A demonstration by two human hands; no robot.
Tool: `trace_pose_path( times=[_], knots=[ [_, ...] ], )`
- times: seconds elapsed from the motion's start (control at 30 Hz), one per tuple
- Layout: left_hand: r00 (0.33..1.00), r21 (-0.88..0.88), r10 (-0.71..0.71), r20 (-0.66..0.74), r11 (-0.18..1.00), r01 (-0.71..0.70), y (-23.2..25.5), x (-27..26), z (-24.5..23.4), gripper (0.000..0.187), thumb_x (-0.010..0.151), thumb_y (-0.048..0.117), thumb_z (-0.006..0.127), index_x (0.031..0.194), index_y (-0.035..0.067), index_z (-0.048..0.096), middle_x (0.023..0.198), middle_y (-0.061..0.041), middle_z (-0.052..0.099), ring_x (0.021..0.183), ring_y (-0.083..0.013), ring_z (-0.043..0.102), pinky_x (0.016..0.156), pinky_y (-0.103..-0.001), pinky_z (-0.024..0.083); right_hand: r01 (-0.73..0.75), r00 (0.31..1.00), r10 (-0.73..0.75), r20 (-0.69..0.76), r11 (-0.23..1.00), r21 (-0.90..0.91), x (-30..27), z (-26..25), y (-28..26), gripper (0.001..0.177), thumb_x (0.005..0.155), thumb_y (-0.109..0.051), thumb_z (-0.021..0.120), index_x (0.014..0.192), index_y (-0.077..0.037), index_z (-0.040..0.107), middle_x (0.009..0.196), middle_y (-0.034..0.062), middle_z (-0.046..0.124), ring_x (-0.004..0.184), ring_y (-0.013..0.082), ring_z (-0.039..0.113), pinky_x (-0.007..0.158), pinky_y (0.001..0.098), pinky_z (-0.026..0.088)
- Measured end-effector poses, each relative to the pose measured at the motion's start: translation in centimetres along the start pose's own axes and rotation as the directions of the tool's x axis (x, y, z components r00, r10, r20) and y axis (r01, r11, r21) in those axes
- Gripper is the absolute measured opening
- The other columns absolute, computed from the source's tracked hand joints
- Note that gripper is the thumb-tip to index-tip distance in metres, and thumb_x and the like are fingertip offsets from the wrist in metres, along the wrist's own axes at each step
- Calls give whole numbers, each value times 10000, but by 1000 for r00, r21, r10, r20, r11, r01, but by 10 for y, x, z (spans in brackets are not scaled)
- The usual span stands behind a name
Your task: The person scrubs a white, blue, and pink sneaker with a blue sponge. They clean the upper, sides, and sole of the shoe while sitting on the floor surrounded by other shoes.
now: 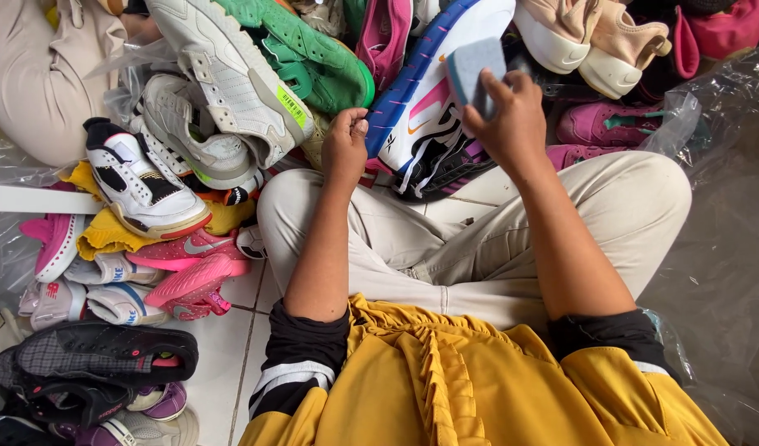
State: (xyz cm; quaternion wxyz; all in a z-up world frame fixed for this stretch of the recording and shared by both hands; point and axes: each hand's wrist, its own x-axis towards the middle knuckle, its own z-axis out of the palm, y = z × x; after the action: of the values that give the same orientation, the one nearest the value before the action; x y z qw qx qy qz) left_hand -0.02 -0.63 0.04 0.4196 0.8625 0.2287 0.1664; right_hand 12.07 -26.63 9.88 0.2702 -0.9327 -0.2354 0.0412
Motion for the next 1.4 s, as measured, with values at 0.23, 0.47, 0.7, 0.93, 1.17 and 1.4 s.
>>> trace_pose_path(
  times=[0.23, 0.47, 0.7, 0.93, 1.17, 1.4],
  knots=[
    [999, 48, 43, -34, 998, -41, -4, 0, 3, 211, 1007, 212, 565, 1173, 162, 685, 1178, -47, 734, 1052, -280, 681, 835, -433, 553, 309, 903, -374, -212, 908, -283, -31, 23, -12, 616, 751, -388, 862, 1291, -116, 739, 1118, 191, 572, 878, 397, 550, 477, 486, 497],
    [999, 117, -29, -18, 993, 30, 6, -3, 1, 194, 1068, 282, 544, 1201, 231, 676, 1112, -67, 694, 1073, -344, 694, 901, -515, 570, 343, 847, -487, -212, 807, -480, -59, 45, -40, 624, 517, -380, 854, 1098, -167, 773, 1049, 175, 574, 849, 337, 572, 554, 401, 440],
    [1000, 117, -12, -28, 993, 15, 7, -6, 0, 193, 1073, 282, 534, 1202, 231, 669, 1114, -71, 685, 1085, -358, 678, 916, -524, 560, 310, 950, -296, 101, 931, -193, -58, 12, -42, 513, 688, -530, 826, 1116, -247, 808, 1042, 147, 698, 936, 321, 683, 635, 397, 554],
    [1000, 120, -3, -30, 993, 7, -3, -3, 4, 193, 1074, 296, 535, 1205, 234, 662, 1131, -72, 679, 1101, -356, 670, 927, -520, 555, 218, 975, -210, -72, 851, 478, 3, 3, 19, 498, 850, -318, 861, 1260, -61, 742, 1156, 305, 616, 1099, 533, 599, 889, 560, 519],
    [980, 150, 179, -86, 975, -164, 19, -11, 4, 241, 1038, 107, 497, 1239, 102, 629, 1252, -106, 646, 1151, -326, 591, 925, -462, 510, 31, 941, 91, -327, 936, 350, 53, 39, 68, 573, 1023, -393, 757, 1455, -80, 548, 1266, 186, 547, 1156, 320, 537, 949, 427, 480],
    [823, 465, 560, -97, 756, -460, 46, -17, 6, 348, 875, -111, 615, 1130, 112, 693, 1233, -61, 656, 1121, -282, 589, 929, -417, 491, 30, 980, -5, -199, 992, 123, 30, 32, 33, 599, 940, -384, 752, 1432, -99, 564, 1286, 292, 506, 1181, 462, 477, 849, 576, 498]
  ],
)
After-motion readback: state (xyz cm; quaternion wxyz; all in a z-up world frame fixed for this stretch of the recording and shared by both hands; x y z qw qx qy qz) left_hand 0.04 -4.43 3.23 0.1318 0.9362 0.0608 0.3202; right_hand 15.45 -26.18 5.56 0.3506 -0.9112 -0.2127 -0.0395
